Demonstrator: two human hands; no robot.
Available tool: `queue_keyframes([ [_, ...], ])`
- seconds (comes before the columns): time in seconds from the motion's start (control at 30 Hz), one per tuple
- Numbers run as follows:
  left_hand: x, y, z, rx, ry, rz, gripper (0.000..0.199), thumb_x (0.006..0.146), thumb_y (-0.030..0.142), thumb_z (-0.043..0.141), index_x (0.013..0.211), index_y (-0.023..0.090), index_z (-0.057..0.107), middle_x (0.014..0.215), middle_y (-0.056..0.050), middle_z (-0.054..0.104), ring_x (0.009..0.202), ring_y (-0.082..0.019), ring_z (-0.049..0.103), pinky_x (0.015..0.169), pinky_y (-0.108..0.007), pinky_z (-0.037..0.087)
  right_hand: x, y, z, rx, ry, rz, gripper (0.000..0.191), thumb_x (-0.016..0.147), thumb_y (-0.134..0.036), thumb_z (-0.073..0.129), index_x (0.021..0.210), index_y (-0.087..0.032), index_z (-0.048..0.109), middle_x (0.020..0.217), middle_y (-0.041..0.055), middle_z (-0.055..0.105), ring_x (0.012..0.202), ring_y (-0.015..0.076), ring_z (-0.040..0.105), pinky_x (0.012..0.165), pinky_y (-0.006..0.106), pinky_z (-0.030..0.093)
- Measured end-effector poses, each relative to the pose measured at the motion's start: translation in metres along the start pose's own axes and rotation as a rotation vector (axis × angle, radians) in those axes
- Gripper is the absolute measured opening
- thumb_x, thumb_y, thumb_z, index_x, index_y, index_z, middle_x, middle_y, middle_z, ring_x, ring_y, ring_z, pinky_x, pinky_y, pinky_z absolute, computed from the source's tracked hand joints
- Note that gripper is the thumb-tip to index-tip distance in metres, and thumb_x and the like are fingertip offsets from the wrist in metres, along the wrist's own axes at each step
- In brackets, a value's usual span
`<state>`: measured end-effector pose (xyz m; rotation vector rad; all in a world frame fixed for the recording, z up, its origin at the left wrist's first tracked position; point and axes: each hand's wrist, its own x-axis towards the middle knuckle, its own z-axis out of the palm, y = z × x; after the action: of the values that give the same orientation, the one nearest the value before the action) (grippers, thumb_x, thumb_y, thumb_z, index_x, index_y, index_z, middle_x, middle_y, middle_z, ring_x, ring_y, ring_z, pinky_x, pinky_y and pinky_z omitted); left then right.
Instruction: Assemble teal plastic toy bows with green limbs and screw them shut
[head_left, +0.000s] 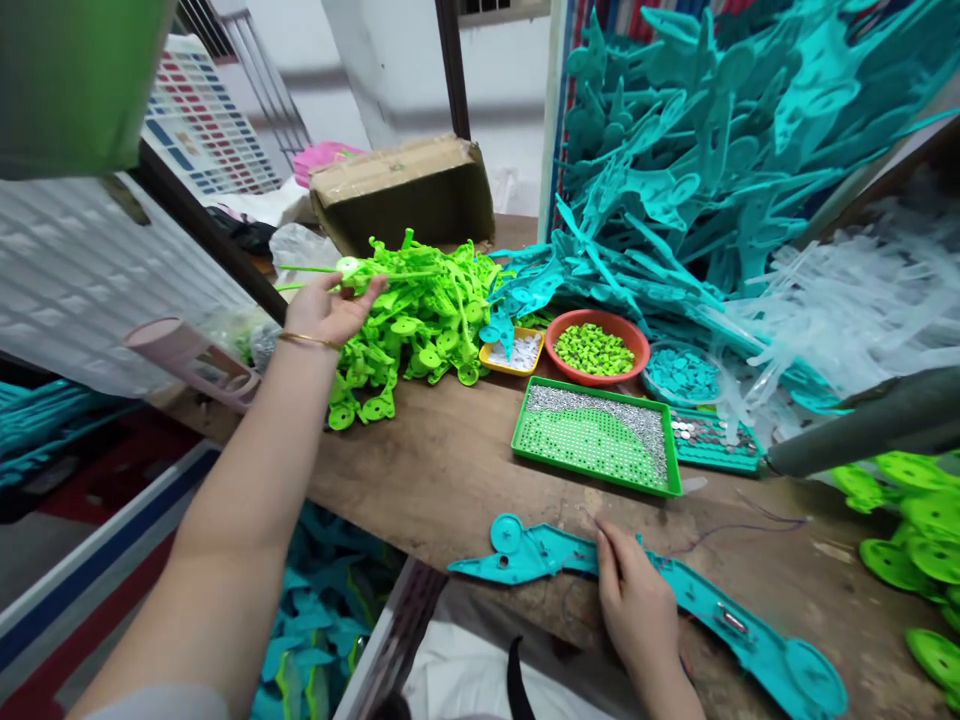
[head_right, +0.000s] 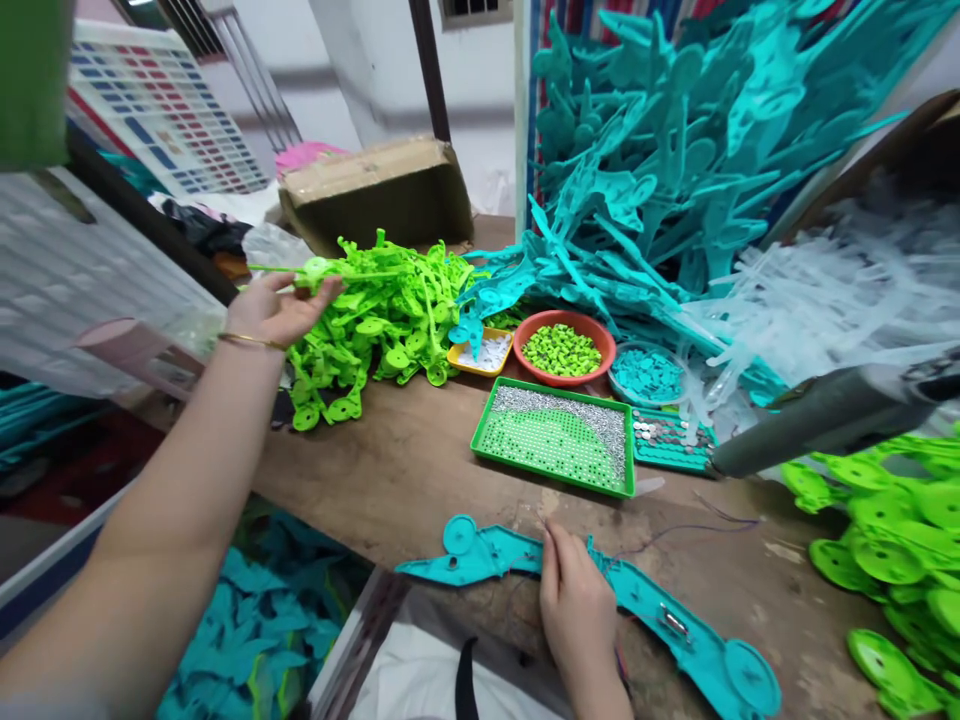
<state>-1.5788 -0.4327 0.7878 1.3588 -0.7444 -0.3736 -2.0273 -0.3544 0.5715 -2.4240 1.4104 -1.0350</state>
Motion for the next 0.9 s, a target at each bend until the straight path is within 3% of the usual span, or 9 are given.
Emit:
queue_keyframes([
  [0.1, -0.033, 0.001, -0.004, -0.123, -0.046, -0.13, 0.022, 0.088, 0.005, 0.032, 0.075, 0.016, 0.046, 0.075, -0.004, 0.062, 0.087, -0.011, 0.062, 0.092, -0.038, 0.056, 0.001, -0.001, 0.0, 0.002, 0.001, -0.001, 0.038, 0.101, -0.035, 0.038, 0.104, -0.017, 0.07, 0.101, 0.0077, 0.077, 0.085, 0.0212, 0.075, 0.067, 0.029, 0.059],
  [0.23, -0.074, -0.009, -0.006, -0.194, -0.098, -0.169, 0.011, 0.081, 0.011, 0.048, 0.072, 0.018, 0.045, 0.072, 0.001, 0.061, 0.076, -0.011, 0.061, 0.086, -0.041, 0.058, 0.0, -0.001, -0.001, 0.004, -0.008, 0.01, 0.039, 0.101, -0.036, 0.037, 0.104, -0.016, 0.071, 0.101, 0.0083, 0.077, 0.085, 0.0214, 0.075, 0.067, 0.03, 0.058],
  [0.4, -0.117, -0.024, -0.004, 0.185, -0.22, -0.004, 0.02, 0.068, 0.027, 0.067, 0.074, 0.021, 0.049, 0.077, -0.001, 0.064, 0.075, -0.02, 0.066, 0.074, -0.037, 0.057, -0.001, -0.003, -0.001, -0.002, -0.019, 0.026, 0.04, 0.101, -0.037, 0.036, 0.104, -0.017, 0.071, 0.101, 0.0081, 0.077, 0.085, 0.021, 0.075, 0.067, 0.029, 0.057],
  [0.53, -0.17, -0.021, 0.004, 0.585, -0.543, 0.229, 0.023, 0.077, 0.044, 0.064, 0.074, 0.023, 0.055, 0.131, -0.009, 0.062, 0.106, -0.027, 0.064, 0.089, -0.039, 0.052, -0.001, -0.003, -0.001, 0.014, -0.011, 0.041, 0.039, 0.101, -0.035, 0.037, 0.104, -0.016, 0.071, 0.101, 0.0087, 0.077, 0.084, 0.0208, 0.075, 0.068, 0.028, 0.057],
  [0.6, -0.19, -0.025, 0.01, 0.683, -0.742, 0.279, 0.024, 0.084, 0.046, 0.057, 0.073, 0.024, 0.055, 0.135, -0.008, 0.06, 0.12, -0.028, 0.058, 0.099, -0.041, 0.048, -0.001, -0.003, 0.0, 0.022, -0.012, 0.052, 0.038, 0.1, -0.034, 0.038, 0.105, -0.016, 0.071, 0.101, 0.0091, 0.077, 0.084, 0.0207, 0.074, 0.069, 0.028, 0.057],
  [0.67, -0.196, -0.039, 0.015, 0.776, -0.856, 0.326, 0.024, 0.087, 0.045, 0.051, 0.076, 0.024, 0.057, 0.133, -0.009, 0.062, 0.125, -0.028, 0.056, 0.103, -0.044, 0.044, -0.001, -0.004, 0.0, 0.028, -0.017, 0.064, 0.037, 0.1, -0.032, 0.038, 0.105, -0.016, 0.071, 0.101, 0.0095, 0.076, 0.084, 0.0205, 0.074, 0.071, 0.028, 0.058],
  [0.73, -0.185, -0.06, 0.016, 0.871, -0.871, 0.38, 0.027, 0.086, 0.046, 0.046, 0.078, 0.024, 0.059, 0.133, -0.01, 0.062, 0.122, -0.03, 0.058, 0.104, -0.048, 0.044, -0.001, -0.005, 0.0, 0.039, -0.032, 0.067, 0.035, 0.1, -0.029, 0.038, 0.106, -0.016, 0.07, 0.101, 0.0094, 0.076, 0.085, 0.0201, 0.074, 0.073, 0.028, 0.058],
  [0.8, -0.165, -0.081, 0.012, 0.941, -0.806, 0.409, 0.029, 0.082, 0.05, 0.045, 0.076, 0.024, 0.058, 0.127, -0.014, 0.064, 0.116, -0.033, 0.061, 0.1, -0.049, 0.046, -0.001, -0.007, 0.0, 0.051, -0.053, 0.077, 0.034, 0.099, -0.026, 0.038, 0.106, -0.017, 0.07, 0.1, 0.0092, 0.076, 0.086, 0.0199, 0.074, 0.075, 0.028, 0.057],
  [0.9, -0.14, -0.1, 0.005, 0.993, -0.677, 0.396, 0.029, 0.073, 0.053, 0.051, 0.078, 0.025, 0.054, 0.098, -0.014, 0.072, 0.097, -0.035, 0.067, 0.089, -0.048, 0.052, 0.001, -0.011, -0.001, 0.066, -0.087, 0.136, 0.032, 0.098, -0.024, 0.038, 0.107, -0.018, 0.069, 0.099, 0.0088, 0.076, 0.088, 0.0202, 0.073, 0.078, 0.028, 0.056],
])
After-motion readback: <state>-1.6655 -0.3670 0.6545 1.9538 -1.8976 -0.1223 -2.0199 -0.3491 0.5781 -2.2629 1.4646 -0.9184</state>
